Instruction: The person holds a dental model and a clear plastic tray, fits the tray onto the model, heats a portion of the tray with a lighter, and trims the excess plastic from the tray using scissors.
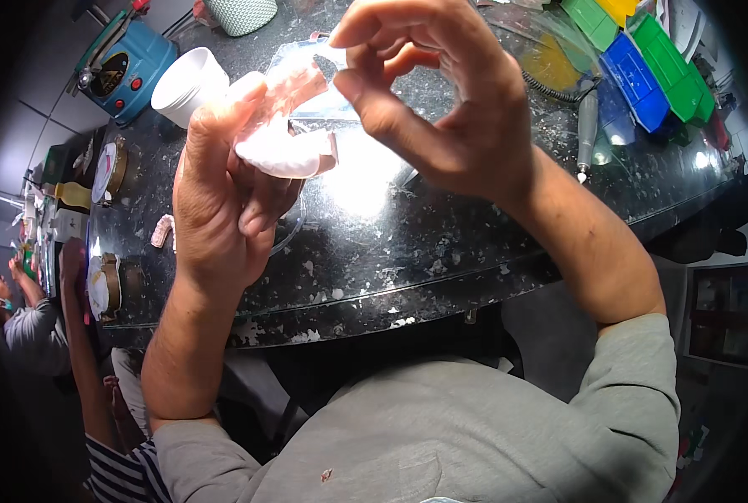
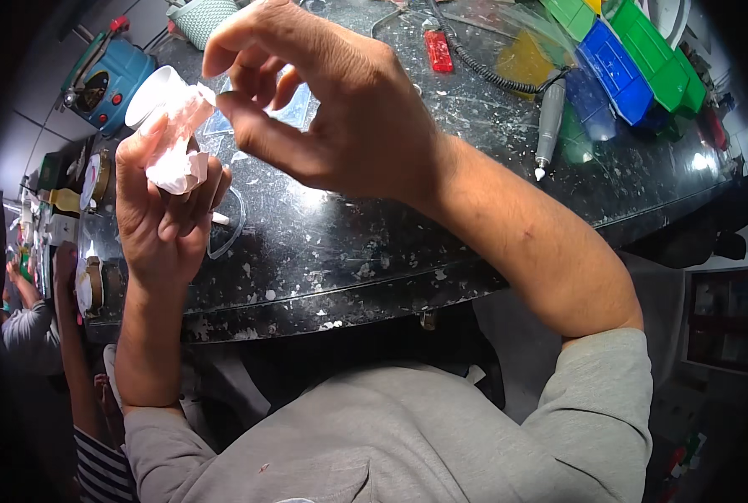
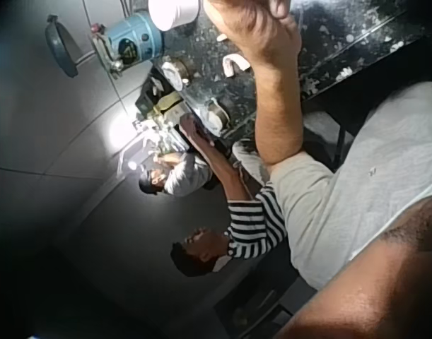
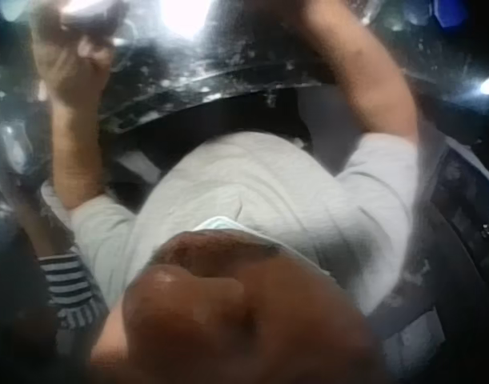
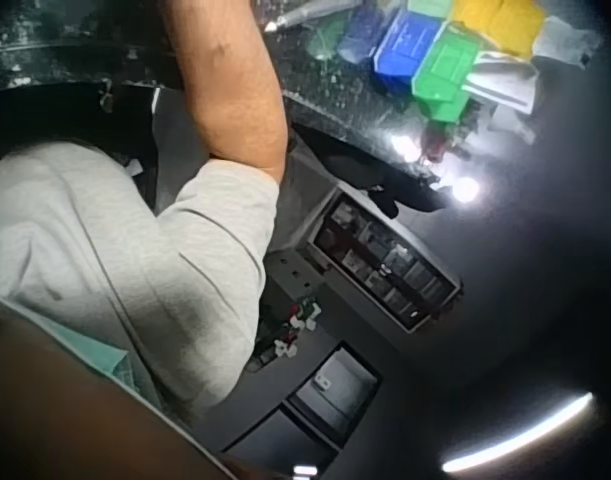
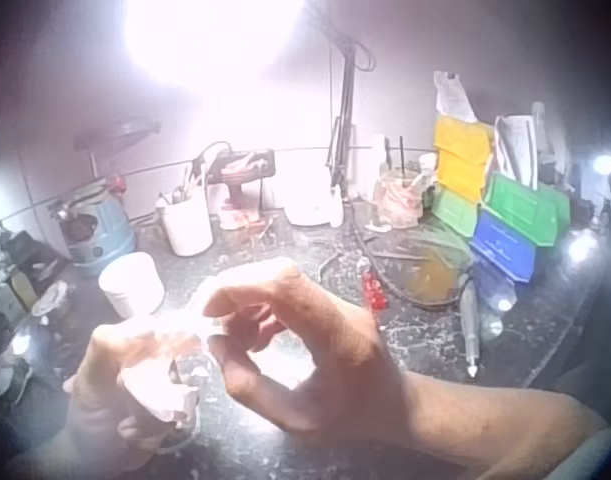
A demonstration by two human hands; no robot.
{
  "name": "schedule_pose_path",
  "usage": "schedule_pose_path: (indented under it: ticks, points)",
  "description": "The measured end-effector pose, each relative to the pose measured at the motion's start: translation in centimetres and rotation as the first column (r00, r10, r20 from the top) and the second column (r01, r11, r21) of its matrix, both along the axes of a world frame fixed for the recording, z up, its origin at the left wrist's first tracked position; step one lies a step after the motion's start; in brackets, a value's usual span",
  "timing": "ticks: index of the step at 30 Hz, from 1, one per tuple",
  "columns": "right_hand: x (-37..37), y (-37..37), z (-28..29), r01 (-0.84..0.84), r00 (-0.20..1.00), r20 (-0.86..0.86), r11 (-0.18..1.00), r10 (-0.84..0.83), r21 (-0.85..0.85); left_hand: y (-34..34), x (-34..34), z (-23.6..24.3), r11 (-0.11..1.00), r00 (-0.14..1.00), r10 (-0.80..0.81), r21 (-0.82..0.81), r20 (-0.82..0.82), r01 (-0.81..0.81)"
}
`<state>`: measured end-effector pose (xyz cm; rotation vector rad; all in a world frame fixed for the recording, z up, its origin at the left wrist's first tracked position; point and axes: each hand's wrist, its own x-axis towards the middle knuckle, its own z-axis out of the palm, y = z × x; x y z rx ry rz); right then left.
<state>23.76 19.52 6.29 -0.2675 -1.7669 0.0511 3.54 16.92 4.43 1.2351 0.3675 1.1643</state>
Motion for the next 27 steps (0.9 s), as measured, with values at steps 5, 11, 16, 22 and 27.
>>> schedule_pose_path:
  ticks: [5,11,16,22,27]
  points:
    - [-0.4,-1.3,0.2,-0.029,0.999,-0.040,0.989,0.024,-0.148,-1.0,0.5,1.5,0.985,0.983,0.168,-0.037,-0.074,-0.171]
    - [-0.4,-2.1,-0.1,-0.387,0.917,-0.275,0.480,0.289,-0.787,-1.6,2.1,2.3,0.933,0.894,0.360,0.108,-0.267,-0.343]
    - [-0.4,-2.1,-0.3,-0.407,0.907,-0.298,0.439,0.296,-0.801,-1.6,2.2,2.5,0.936,0.897,0.351,0.096,-0.269,-0.338]
    - [-0.4,-2.2,-0.4,-0.437,0.891,-0.317,0.430,0.325,-0.790,-1.7,2.1,2.4,0.938,0.897,0.348,0.109,-0.274,-0.330]
    - [-0.4,-2.7,0.1,-0.421,0.899,-0.306,0.425,0.313,-0.801,-1.4,1.4,2.0,0.951,0.904,0.293,0.195,-0.311,-0.241]
